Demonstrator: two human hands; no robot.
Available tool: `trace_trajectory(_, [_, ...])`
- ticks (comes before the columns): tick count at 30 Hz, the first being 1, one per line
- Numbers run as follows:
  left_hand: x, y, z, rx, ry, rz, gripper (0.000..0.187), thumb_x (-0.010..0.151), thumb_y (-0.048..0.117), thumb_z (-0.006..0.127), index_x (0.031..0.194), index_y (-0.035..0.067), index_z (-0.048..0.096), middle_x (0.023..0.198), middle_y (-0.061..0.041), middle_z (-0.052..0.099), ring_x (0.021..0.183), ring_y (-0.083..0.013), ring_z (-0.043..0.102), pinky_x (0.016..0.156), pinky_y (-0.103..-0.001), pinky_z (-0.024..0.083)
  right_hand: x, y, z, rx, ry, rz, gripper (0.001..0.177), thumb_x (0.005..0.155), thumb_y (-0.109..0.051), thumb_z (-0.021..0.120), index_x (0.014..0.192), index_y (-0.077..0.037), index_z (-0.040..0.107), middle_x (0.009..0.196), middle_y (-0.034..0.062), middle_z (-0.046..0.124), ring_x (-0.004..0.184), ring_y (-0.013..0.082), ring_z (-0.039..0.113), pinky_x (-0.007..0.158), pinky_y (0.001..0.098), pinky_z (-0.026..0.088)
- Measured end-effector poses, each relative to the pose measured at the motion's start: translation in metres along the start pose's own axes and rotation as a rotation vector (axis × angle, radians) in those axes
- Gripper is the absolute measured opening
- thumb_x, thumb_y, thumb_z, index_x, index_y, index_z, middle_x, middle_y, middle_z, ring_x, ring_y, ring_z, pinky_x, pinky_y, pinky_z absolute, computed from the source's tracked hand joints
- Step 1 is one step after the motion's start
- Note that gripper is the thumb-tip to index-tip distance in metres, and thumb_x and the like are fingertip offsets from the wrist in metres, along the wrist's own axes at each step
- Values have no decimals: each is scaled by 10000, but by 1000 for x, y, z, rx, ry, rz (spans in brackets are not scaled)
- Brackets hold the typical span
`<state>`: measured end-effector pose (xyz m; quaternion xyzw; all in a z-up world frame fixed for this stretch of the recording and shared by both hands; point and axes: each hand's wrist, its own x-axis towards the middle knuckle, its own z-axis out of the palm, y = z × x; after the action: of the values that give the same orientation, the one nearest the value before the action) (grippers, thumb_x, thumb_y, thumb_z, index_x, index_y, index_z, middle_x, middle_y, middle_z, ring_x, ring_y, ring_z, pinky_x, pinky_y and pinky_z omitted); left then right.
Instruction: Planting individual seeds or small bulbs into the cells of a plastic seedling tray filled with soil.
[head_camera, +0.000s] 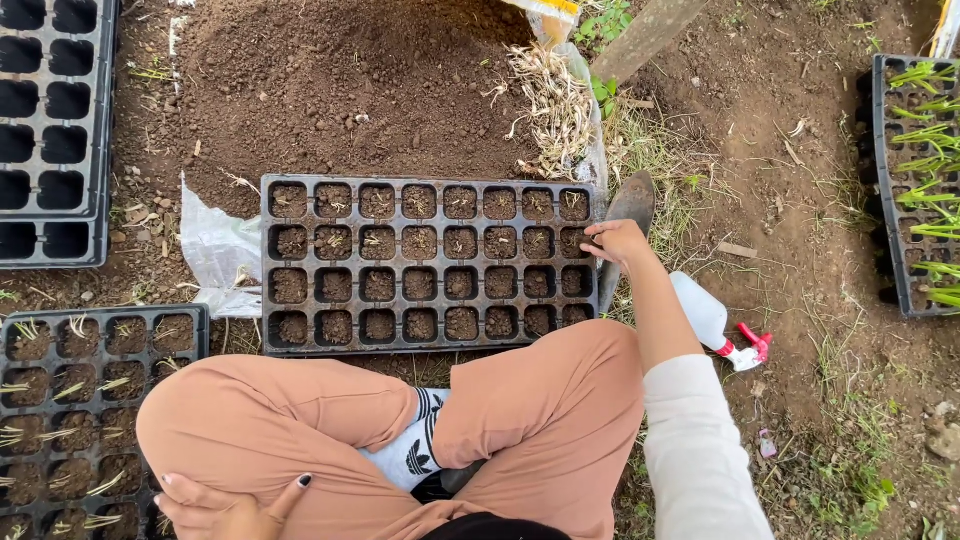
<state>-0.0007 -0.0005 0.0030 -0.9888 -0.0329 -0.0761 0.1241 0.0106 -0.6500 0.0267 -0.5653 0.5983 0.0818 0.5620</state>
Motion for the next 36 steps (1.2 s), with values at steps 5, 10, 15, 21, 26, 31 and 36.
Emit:
trace_trajectory(5, [-1,-1,4,-8,13,5,1675,334,964,384,1638,-71,196,1545,-332,398,1123,-479,633,999,-502,537,24,-2,1,-151,-44,-64,347,988,136,388,1102,46,703,1529,217,480,1182,274,652,905,307,660])
trace_trajectory(10, [-1,-3,9,-55,23,10,1675,328,950,403,1636,-74,187,1549,-349,383,1207,-514,601,1021,-533,521,41,-3,1,-239,-68,-94,377,960,136,416,1079,1,748,1501,245,508,903,245,722,817,287,672])
trace_trajectory(15, [-1,-2,5,33,41,13,1677,344,981,353,1650,-61,207,1551,-305,416,1076,-445,651,959,-479,565,48,-6,4,-419,-60,-93,330,998,100,464,1057,-48,754,1360,185,617,1003,259,746,743,287,653])
trace_trajectory(21, [-1,-3,5,58,66,33,1669,357,991,325,1635,-79,236,1533,-313,448,1145,-445,663,971,-465,574,40,-6,0,-427,-66,-95,393,995,107,407,1161,-29,737,1427,193,592,1059,273,746,780,298,651])
trace_trajectory(26, [-1,-3,8,-10,64,37,1660,363,978,348,1628,-88,212,1542,-343,413,1214,-489,625,992,-509,556,12,-6,1,-233,-86,30,429,1020,60,331,1305,-41,635,1474,249,542,1107,310,730,822,307,652])
trace_trajectory(31, [-1,-4,10,-44,56,37,1654,359,968,364,1610,-106,226,1545,-357,394,1344,-499,549,1024,-535,539,-24,-8,2,-162,-138,85,576,1002,110,303,1506,-108,478,1651,183,342,1154,326,733,721,290,661])
trace_trajectory(36, [-1,-5,10,-66,69,32,1638,376,968,354,1617,-92,215,1545,-358,390,1251,-514,593,990,-535,540,-1,23,4,-511,59,-297,523,957,88,398,1355,-144,646,1401,114,642,996,268,671,729,421,548])
